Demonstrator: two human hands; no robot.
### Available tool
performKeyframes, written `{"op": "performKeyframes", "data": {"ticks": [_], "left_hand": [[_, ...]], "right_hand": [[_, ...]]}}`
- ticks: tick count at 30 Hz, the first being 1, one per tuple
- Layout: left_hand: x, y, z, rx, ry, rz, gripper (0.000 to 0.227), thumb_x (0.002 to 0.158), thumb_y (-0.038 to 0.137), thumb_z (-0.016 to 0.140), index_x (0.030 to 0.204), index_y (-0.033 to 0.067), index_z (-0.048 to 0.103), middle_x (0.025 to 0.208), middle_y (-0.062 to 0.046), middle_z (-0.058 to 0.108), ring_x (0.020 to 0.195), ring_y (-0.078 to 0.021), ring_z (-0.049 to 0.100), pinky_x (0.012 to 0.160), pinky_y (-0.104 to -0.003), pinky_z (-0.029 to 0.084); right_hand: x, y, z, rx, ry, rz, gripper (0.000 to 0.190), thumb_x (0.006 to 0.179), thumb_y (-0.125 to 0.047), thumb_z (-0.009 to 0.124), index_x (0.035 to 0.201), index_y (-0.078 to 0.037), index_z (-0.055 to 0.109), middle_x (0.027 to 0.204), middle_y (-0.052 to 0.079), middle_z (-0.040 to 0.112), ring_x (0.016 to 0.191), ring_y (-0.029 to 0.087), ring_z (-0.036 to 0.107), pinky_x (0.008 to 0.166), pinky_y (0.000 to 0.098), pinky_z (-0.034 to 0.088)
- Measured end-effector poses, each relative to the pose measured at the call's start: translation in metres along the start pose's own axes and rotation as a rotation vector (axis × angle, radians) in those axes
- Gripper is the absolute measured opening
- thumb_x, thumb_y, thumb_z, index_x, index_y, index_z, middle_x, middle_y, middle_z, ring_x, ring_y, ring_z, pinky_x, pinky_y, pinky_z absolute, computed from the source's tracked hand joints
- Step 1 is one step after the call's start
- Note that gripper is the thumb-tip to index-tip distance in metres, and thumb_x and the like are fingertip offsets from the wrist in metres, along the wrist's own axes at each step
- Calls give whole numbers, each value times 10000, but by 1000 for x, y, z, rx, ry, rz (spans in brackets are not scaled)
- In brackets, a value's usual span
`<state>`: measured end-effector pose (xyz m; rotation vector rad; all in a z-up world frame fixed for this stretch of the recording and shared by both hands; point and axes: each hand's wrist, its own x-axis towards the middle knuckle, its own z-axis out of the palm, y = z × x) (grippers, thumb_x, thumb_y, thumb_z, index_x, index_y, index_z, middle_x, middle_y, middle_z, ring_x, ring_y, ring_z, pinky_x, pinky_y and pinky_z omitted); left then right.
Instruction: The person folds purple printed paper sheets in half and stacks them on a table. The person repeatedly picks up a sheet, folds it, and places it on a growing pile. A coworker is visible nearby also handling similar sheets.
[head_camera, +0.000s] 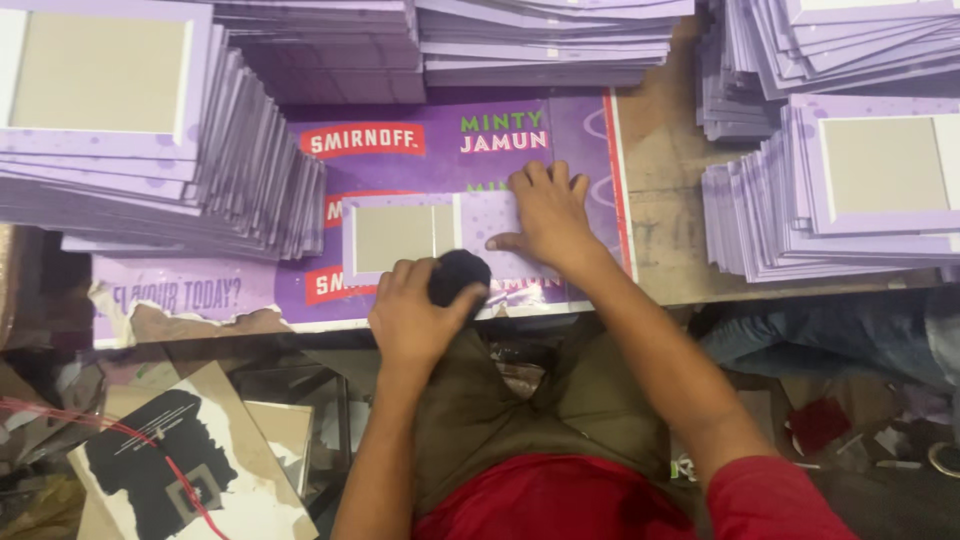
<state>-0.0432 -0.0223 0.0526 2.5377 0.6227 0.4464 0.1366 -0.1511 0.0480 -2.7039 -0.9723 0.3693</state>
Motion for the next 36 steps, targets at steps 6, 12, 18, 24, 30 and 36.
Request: {"op": "performKeyframes", "data": {"ticks": [6, 12, 18, 24, 30, 36], "left_hand": [[3, 17, -7, 111, -77, -44, 739, 558, 592, 892, 1019, 68, 648, 997, -139, 605, 863, -375, 608, 596, -507, 527], [-2, 16, -1, 97, -48, -134, 616, 674, 533, 870, 1048, 77, 690, 1019, -144, 625, 874, -417, 605, 586, -520, 529], [9, 43, 28, 109, 9, -160, 394, 934, 468, 698, 1011, 81, 702, 970, -140, 655, 921, -376, 643, 695, -515, 542], [32, 77, 96, 88, 120, 53, 358, 925, 383, 629, 1171, 140, 719, 950, -140, 663, 847, -350, 649, 612, -492, 507], [71, 19, 88, 355, 134, -45, 239, 1002, 273, 610, 1176, 130, 692, 1019, -137, 679, 840, -294, 663, 561, -426, 513], [65, 27, 87, 592, 260, 85, 319, 887, 246, 664, 1171, 102, 694, 980, -78, 695, 828, -239, 655, 611, -382, 496]], "right_hand": [[0, 5, -21, 228, -150, 44, 730, 636, -464, 945, 1134, -15, 656, 1049, 170, 676, 1028, 324, 630, 913, 447, 476], [-15, 50, -17, 832, -15, 282, 586, 655, -74, 886, 1179, -28, 628, 930, 111, 734, 844, 207, 719, 701, 326, 569], [-23, 56, 45, 830, 160, 319, 348, 802, -33, 810, 1119, 61, 704, 857, 104, 769, 724, 154, 720, 637, 276, 570], [-18, 78, 73, 692, 294, 221, 265, 849, 33, 694, 1101, 87, 753, 827, 112, 749, 704, 115, 707, 623, 259, 539], [-15, 71, 77, 797, 231, 308, 391, 764, -21, 856, 1082, 121, 678, 783, 99, 715, 661, 128, 670, 582, 256, 556], [-18, 80, 74, 1037, 195, 362, 389, 764, 17, 826, 1092, 115, 643, 767, 88, 730, 619, 123, 674, 529, 248, 552]]}}
